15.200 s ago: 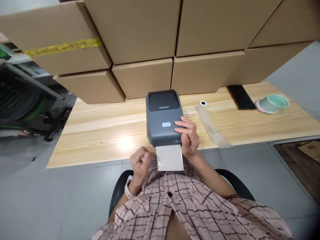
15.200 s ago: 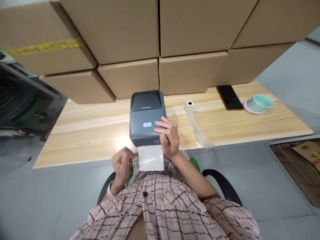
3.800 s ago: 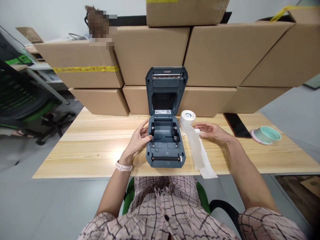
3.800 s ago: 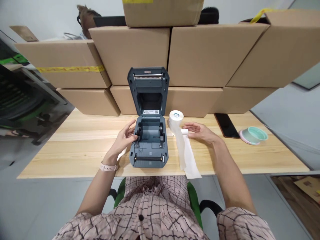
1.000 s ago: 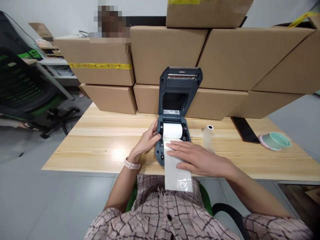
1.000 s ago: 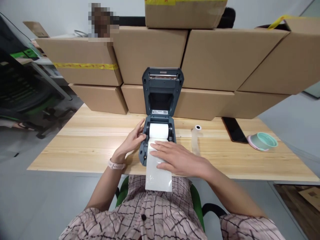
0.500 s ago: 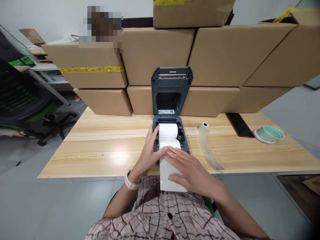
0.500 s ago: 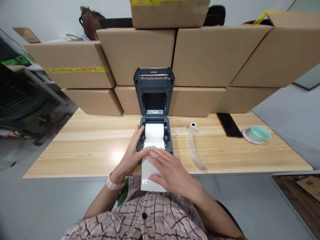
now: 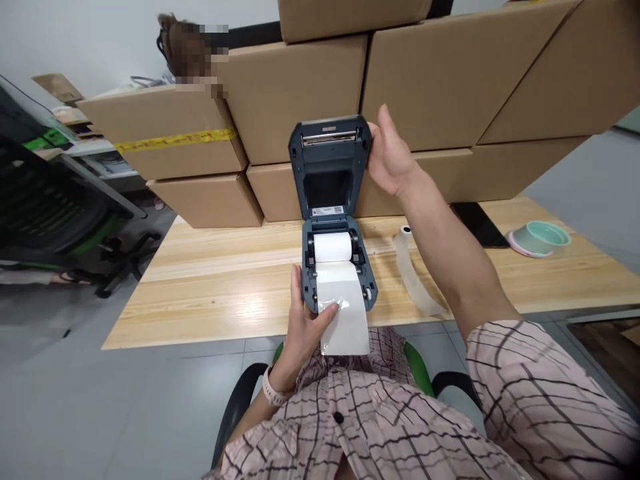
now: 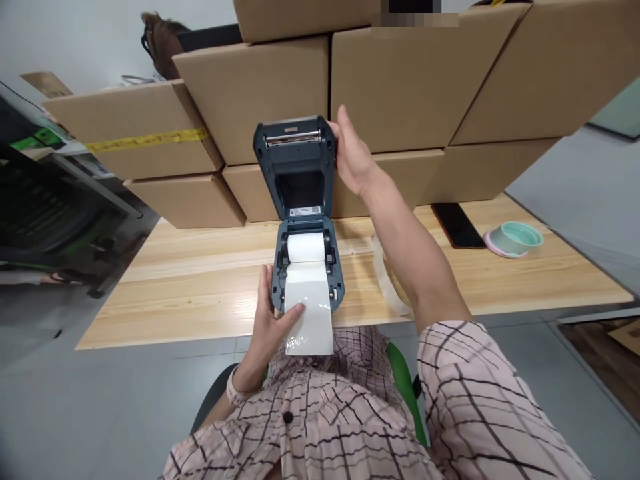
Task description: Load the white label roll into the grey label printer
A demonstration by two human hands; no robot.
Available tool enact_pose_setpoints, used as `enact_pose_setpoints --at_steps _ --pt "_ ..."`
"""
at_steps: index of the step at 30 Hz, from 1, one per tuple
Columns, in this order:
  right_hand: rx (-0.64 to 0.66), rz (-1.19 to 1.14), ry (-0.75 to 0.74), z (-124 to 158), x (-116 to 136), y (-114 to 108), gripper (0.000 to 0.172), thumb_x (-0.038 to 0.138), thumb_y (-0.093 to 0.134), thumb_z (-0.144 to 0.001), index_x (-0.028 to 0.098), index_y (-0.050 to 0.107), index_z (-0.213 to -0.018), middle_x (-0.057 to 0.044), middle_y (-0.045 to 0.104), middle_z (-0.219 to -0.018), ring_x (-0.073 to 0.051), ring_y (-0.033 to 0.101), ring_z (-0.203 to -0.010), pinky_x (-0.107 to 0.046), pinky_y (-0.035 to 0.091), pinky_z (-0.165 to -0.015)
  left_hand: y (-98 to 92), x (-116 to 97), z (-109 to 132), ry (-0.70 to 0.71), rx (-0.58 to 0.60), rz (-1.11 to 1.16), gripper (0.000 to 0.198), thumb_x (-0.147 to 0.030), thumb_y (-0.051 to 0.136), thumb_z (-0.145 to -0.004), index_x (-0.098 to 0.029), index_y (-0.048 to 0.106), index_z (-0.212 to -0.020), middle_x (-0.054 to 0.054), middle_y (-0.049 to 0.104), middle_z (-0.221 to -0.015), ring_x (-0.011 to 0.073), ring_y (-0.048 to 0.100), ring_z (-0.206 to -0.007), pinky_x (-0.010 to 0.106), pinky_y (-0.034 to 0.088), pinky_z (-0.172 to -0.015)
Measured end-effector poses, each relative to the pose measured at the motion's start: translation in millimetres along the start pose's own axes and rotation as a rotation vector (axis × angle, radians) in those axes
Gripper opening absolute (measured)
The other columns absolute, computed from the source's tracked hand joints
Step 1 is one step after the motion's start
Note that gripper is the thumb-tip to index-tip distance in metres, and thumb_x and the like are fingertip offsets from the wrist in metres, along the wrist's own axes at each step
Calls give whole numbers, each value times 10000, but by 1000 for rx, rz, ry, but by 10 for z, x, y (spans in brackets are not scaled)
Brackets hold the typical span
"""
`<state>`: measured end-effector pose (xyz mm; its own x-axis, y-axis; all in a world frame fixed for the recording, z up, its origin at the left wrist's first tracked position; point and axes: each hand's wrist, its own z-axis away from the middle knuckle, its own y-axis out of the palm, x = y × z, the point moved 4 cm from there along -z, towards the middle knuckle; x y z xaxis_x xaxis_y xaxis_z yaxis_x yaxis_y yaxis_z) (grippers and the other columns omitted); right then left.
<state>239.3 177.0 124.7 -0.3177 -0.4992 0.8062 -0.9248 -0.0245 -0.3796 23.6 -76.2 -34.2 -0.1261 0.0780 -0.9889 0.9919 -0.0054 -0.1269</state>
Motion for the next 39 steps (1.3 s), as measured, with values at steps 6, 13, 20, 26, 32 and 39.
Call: enact_pose_setpoints --at_steps 6,13,20,26,32,39 --pt "-40 -39 -111 1165 399 237 727 729 110 -1025 304 578 -1382 -30 627 -1479 -254 515 -1457 -549 430 -1204 -115 -58 -28 66 -31 91 1013 -512 740 -892 -456 71 -1650 33 53 -1777 330 163 -1625 520 275 -1301" --pt "119 313 -222 2375 433 551 462 489 325 -1100 299 531 -1468 -71 544 -1567 -275 356 -1560 -625 325 -1244 -248 -292 -362 170 -132 139 892 -620 700 -874 -410 268 -1626 21 165 -1762 349 152 -1626 531 208 -1318" --pt "-189 140 -250 2557 272 782 399 242 372 -1077 282 595 -1405 -63 620 -1475 -288 427 -1516 -625 367 -1225 -78 -144 -332 -70 -26 267 935 -470 755 -873 -344 234 -1639 85 276 -1730 322 263 -1600 498 300 -1291" --pt "-256 165 -263 2620 210 872 405 263 357 -1068 303 601 -1389 -39 633 -1456 -286 447 -1501 -622 394 -1212 -53 -113 -326 15 -55 273 921 -472 742 -884 -303 241 -1639 126 366 -1683 336 378 -1542 489 342 -1264" --pt "-219 267 -214 2603 223 822 395 346 359 -1059 355 596 -1374 -38 658 -1403 -310 484 -1466 -628 420 -1182 -67 -27 -63 80 -181 175 792 -478 722 -902 -331 336 -1578 118 413 -1643 293 459 -1479 445 419 -1195" --pt "-186 361 -201 2523 311 806 470 556 329 -1050 360 679 -1295 -73 653 -1323 -335 517 -1387 -579 418 -1147 -148 198 471 -233 -5 172 398 -549 738 -860 -176 634 -770 -10 608 -686 109 551 -604 225 450 -574"
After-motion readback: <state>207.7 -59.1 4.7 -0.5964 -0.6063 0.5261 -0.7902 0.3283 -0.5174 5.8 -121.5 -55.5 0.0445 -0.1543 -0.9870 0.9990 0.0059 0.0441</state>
